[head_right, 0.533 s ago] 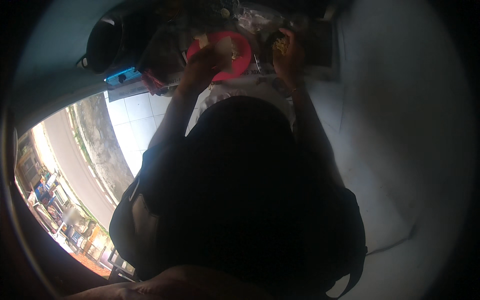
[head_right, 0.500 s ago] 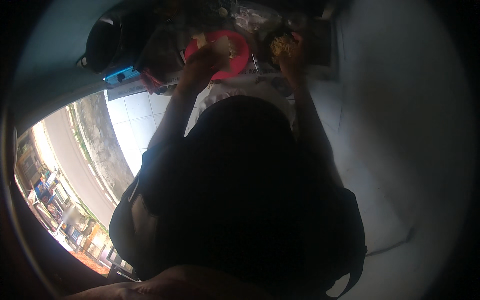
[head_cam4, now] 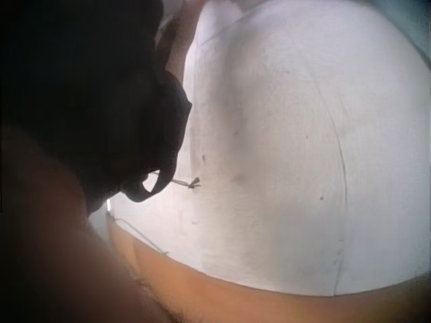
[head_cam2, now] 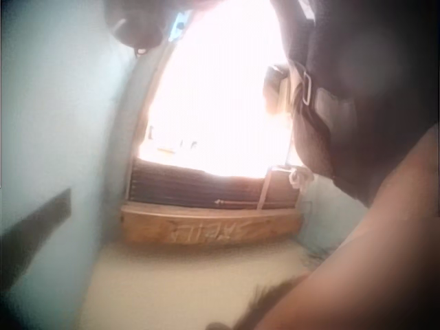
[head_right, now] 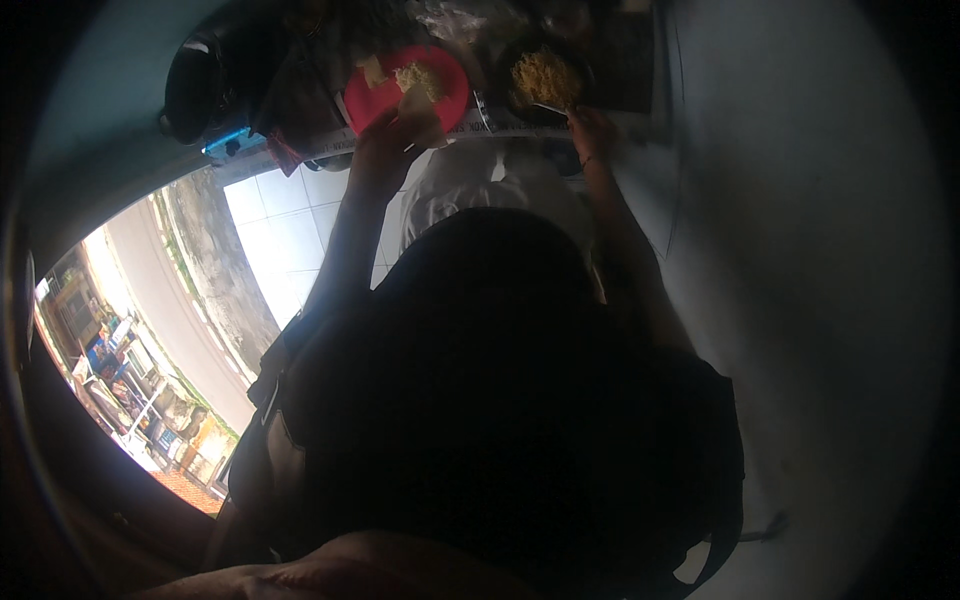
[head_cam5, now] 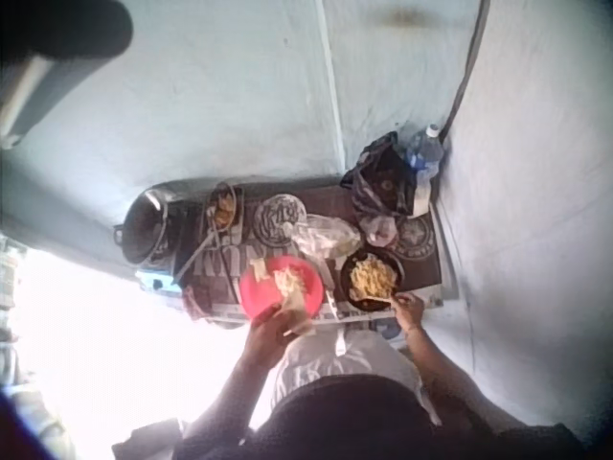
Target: The person assembles a street food snack by placing shredded ingredients and a yellow filling into a cone wrapper using a spoon. They fold the wrapper and place the finished item on a pink tray, repeating the process.
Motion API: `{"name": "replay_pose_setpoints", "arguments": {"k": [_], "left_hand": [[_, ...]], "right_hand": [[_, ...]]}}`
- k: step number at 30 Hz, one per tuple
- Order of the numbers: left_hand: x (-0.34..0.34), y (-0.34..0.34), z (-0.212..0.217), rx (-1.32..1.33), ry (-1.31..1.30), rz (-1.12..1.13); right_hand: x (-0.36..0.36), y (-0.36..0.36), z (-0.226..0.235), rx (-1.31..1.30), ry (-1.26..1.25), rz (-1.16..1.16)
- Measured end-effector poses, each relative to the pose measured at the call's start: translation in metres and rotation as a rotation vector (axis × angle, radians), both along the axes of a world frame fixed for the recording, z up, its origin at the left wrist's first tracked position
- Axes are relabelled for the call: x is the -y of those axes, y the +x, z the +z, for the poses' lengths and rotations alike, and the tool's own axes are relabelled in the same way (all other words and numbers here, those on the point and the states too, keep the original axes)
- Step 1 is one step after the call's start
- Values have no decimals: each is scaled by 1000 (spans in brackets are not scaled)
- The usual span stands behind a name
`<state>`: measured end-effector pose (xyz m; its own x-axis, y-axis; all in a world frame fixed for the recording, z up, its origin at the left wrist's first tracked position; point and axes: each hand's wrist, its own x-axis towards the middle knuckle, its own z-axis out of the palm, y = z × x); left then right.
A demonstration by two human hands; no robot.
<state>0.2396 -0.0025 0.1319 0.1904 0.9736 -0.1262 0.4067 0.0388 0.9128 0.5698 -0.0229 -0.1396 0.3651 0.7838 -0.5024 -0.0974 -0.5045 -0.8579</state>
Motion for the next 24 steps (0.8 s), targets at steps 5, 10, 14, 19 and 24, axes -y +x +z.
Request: {"name": "replay_pose_setpoints", "arguments": {"k": [5, 10, 14, 19, 24], "left_hand": [[-1, 4, -12, -353, 267, -172], [-1, 16, -13, -367, 291, -208], [3, 15, -9, -291, 148, -123], [3, 15, -14, -362, 297, -162], [2, 15, -22, -311, 269, -159]], "right_hand": [[-11, -30, 44, -151, 199, -43], [-14, -26, 61, 627, 464, 426], [4, -21, 68, 997, 381, 799], [13, -24, 62, 1056, 259, 970], [19, -22, 62, 1097, 222, 1035]]}}
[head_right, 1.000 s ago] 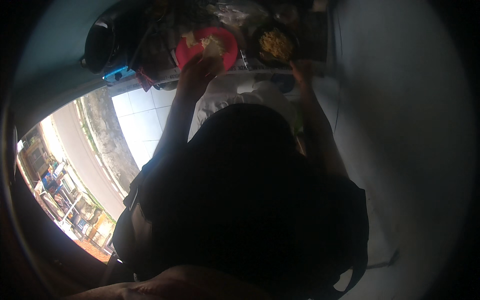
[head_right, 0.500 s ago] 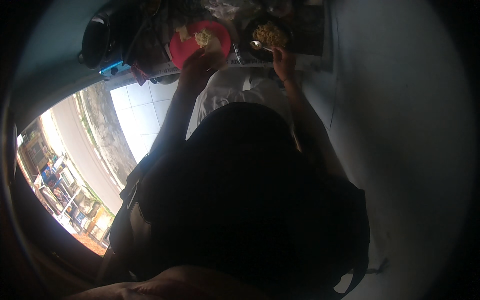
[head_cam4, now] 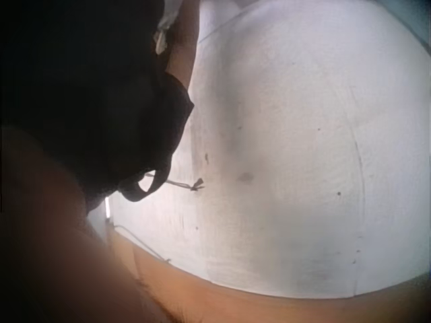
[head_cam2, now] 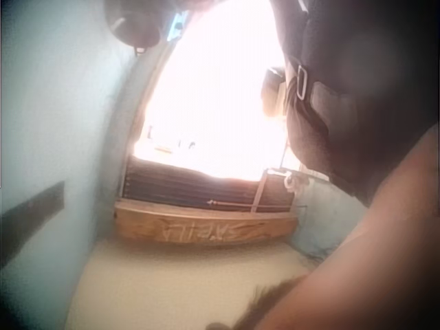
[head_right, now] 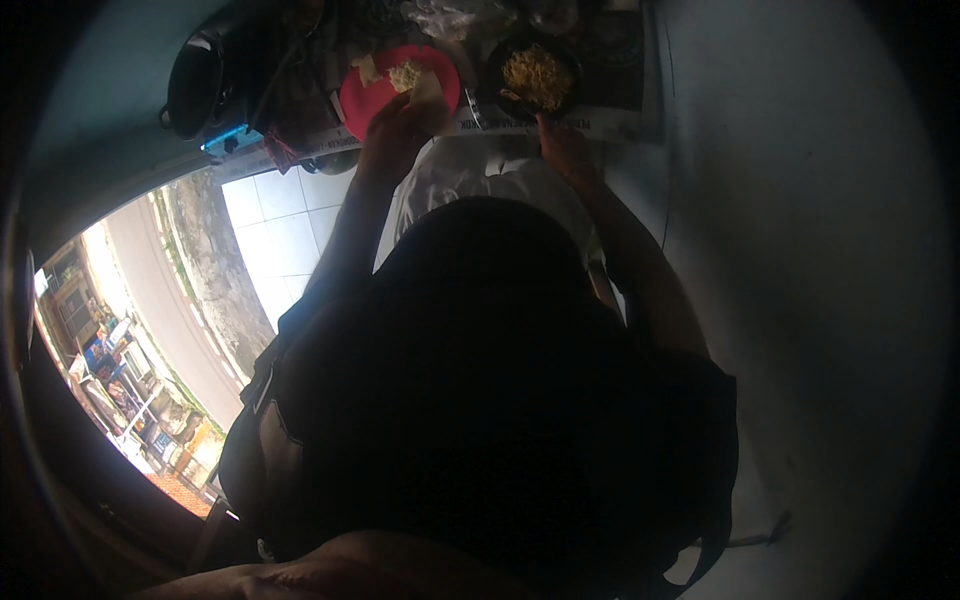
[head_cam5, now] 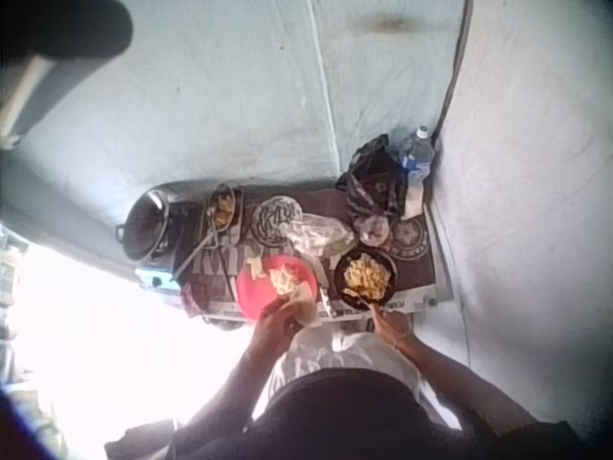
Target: The person assembles a street food snack by placing shredded ingredients and a yellow filling into a cone wrapper using a spoon. They fold the wrapper and place the finished item on a pink tray, repeating the process.
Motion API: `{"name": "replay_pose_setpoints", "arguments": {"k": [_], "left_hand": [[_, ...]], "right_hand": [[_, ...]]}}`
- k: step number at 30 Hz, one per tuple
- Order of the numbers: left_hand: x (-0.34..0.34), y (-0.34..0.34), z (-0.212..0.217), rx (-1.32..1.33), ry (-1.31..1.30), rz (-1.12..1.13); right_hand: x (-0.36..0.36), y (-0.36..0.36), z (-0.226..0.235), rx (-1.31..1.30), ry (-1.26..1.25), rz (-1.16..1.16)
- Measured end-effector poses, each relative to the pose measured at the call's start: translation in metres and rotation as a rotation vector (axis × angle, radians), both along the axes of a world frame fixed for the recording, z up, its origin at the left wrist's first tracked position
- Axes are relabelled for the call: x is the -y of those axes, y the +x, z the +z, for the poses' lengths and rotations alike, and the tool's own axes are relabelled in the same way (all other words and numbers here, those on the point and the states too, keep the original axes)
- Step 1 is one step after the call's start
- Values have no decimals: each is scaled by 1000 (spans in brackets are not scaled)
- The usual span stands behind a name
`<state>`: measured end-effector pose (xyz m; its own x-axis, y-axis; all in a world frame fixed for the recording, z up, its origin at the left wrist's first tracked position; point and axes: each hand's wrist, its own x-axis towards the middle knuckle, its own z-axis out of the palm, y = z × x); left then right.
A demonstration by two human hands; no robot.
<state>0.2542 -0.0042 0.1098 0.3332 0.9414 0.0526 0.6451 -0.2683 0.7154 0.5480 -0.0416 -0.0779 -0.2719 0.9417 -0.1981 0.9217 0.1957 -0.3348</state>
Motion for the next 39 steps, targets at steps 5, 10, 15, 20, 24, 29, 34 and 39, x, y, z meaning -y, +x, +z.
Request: {"name": "replay_pose_setpoints", "arguments": {"k": [5, 10, 15, 20, 24, 29, 34, 39], "left_hand": [[-2, -2, -3, 20, 19, -3], [-5, -4, -2, -86, 102, -44], [-4, -3, 2, 42, 28, -6], [-1, 3, 1, 816, -466, 245], [0, 1, 2, 636, -406, 183], [-1, 5, -4, 911, -508, 213], [-4, 3, -11, 796, -488, 232], [0, -1, -9, 741, -441, 187]], "right_hand": [[3, 0, 0, 25, 24, -8], [7, 5, -11, 5, 68, 0], [7, 7, -15, -23, 120, -3], [2, 3, -1, 35, -35, -61], [3, 1, 9, 35, -45, -114], [-5, -5, 7, 12, 20, -54], [10, 11, 11, -72, 150, -21], [19, 27, 15, -102, 188, -82]]}}
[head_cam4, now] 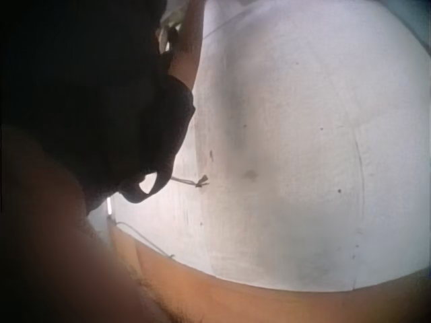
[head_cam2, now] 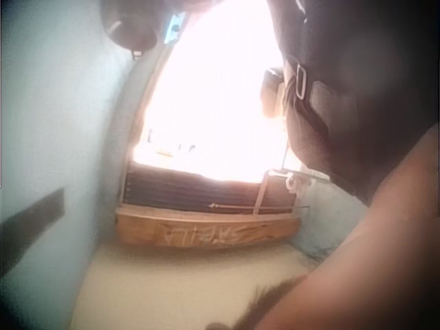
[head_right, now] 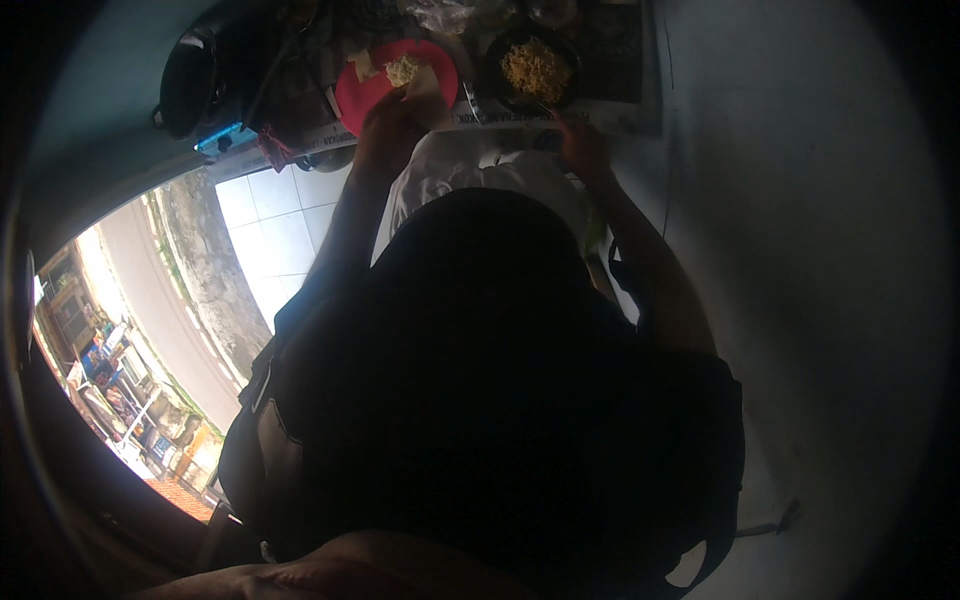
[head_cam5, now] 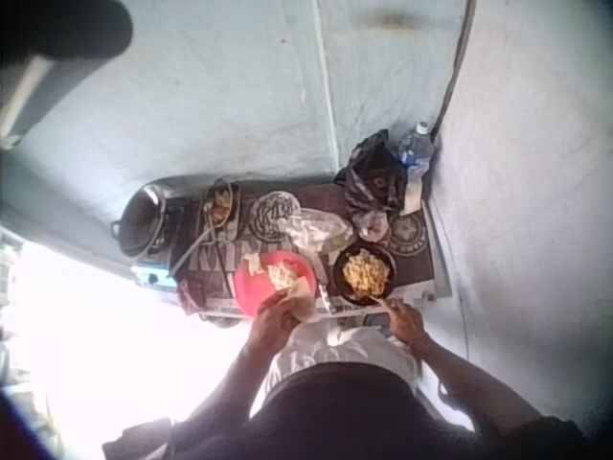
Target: The person assembles a street food snack by placing shredded ingredients and a yellow filling into a cone wrapper using a spoon. They fold the wrapper and place the finished item on a pink tray, repeating the process.
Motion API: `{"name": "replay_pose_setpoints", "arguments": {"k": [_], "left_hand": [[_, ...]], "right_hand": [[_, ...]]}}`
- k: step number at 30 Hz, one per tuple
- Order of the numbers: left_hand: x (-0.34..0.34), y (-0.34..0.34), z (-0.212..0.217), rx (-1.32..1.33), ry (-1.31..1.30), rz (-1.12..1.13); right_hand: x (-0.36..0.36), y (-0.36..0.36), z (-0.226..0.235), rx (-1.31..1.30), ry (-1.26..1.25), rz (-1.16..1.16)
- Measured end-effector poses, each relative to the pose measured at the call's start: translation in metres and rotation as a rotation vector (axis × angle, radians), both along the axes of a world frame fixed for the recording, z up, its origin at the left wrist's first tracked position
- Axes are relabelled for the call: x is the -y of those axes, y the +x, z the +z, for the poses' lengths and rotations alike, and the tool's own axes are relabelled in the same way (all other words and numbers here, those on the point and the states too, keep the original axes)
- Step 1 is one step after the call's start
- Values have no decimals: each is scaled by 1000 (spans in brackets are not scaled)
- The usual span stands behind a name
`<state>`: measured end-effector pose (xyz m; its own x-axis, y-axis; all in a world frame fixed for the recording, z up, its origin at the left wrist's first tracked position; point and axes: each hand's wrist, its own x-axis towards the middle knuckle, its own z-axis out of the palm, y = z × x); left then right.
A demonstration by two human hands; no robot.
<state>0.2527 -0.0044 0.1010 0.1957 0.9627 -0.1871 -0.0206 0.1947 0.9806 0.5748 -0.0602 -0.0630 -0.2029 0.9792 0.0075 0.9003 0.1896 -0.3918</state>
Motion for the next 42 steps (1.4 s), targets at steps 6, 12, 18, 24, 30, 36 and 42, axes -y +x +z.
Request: {"name": "replay_pose_setpoints", "arguments": {"k": [6, 12, 18, 24, 30, 36, 42], "left_hand": [[3, 1, 7, -304, 212, -84], [-3, -3, -2, -685, 505, -205], [-2, 6, -6, -239, 165, -103], [-7, 12, -8, 48, -46, -68], [-6, 14, -10, 253, -104, 14], [-8, 14, -11, 291, -141, 64], [-9, 9, -17, 131, -59, 33]], "right_hand": [[-5, -2, -4, 53, -3, -19], [12, 8, -1, 42, -78, -51], [14, 32, 7, 157, 20, -181], [22, 20, 2, 161, -112, -180], [22, 3, 2, 35, 35, -115], [17, 19, 9, 118, 3, -223], [7, 17, 15, 220, -71, -211]]}}
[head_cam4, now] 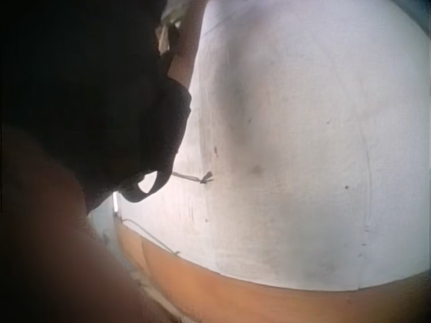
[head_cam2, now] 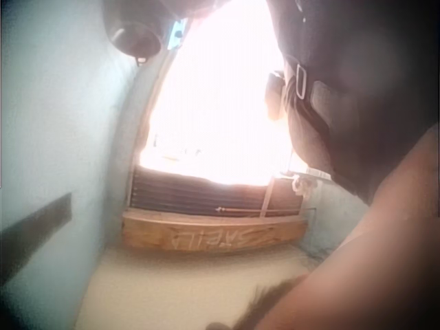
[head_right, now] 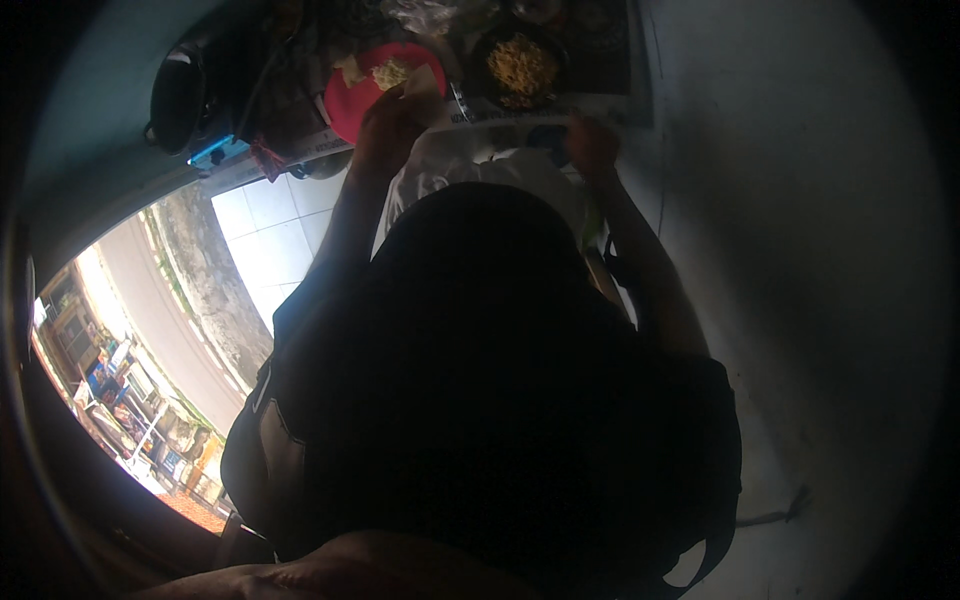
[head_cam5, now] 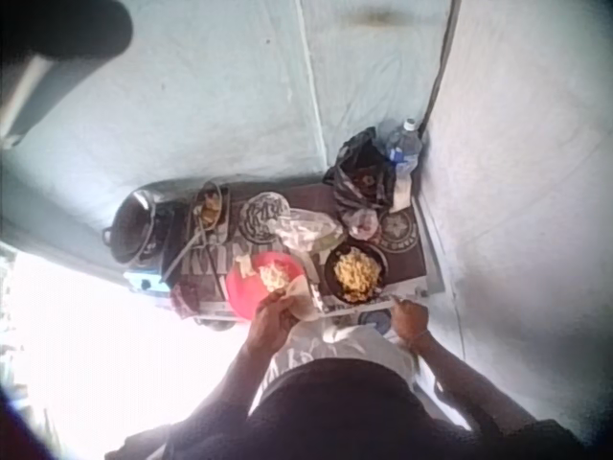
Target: The person assembles a street food snack by placing shredded ingredients and a yellow filling into a cone wrapper using a spoon. They fold the wrapper and place the finished item on a pink tray, repeating the process.
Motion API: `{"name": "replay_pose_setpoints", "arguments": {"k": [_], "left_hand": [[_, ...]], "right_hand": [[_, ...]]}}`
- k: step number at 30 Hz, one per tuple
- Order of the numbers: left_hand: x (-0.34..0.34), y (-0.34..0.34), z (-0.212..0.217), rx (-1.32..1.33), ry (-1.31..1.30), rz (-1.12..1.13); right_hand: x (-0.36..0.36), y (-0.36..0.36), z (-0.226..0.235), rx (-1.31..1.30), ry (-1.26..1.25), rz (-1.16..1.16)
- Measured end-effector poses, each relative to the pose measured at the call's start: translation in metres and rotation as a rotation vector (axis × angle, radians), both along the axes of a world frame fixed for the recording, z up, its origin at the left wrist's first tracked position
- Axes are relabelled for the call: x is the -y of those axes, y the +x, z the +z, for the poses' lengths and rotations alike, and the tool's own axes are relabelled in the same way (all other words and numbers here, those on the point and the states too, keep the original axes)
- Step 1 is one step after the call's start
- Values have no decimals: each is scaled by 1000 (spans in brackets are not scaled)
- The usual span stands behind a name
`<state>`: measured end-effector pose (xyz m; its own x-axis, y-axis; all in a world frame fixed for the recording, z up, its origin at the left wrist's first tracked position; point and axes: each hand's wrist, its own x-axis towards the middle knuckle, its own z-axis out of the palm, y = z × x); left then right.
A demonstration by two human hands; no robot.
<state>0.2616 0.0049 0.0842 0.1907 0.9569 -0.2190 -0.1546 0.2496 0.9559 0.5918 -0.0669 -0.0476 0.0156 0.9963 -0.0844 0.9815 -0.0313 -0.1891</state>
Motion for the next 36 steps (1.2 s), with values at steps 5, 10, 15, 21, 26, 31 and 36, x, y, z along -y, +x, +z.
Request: {"name": "replay_pose_setpoints", "arguments": {"k": [5, 10, 15, 21, 26, 31, 36], "left_hand": [[-3, -10, -1, -812, 610, -194], [-4, -9, -8, -737, 423, -164], [-2, -12, -7, -469, 317, -125], [-3, -6, -10, -10, 34, -22], [-5, -7, -9, -285, 182, -84], [-7, -7, -12, -119, 99, -88], [-7, -4, -12, -147, 122, -101]], "right_hand": [[-17, -31, 8, -87, -5, 93], [-30, -37, 14, -28, 29, 58], [-34, -10, 14, -87, 183, 45], [-24, 2, 12, 51, -9, 116], [-13, -11, 16, -82, -113, 60], [0, -16, 12, -171, -67, 89], [1, -6, 2, -197, 88, 29]]}}
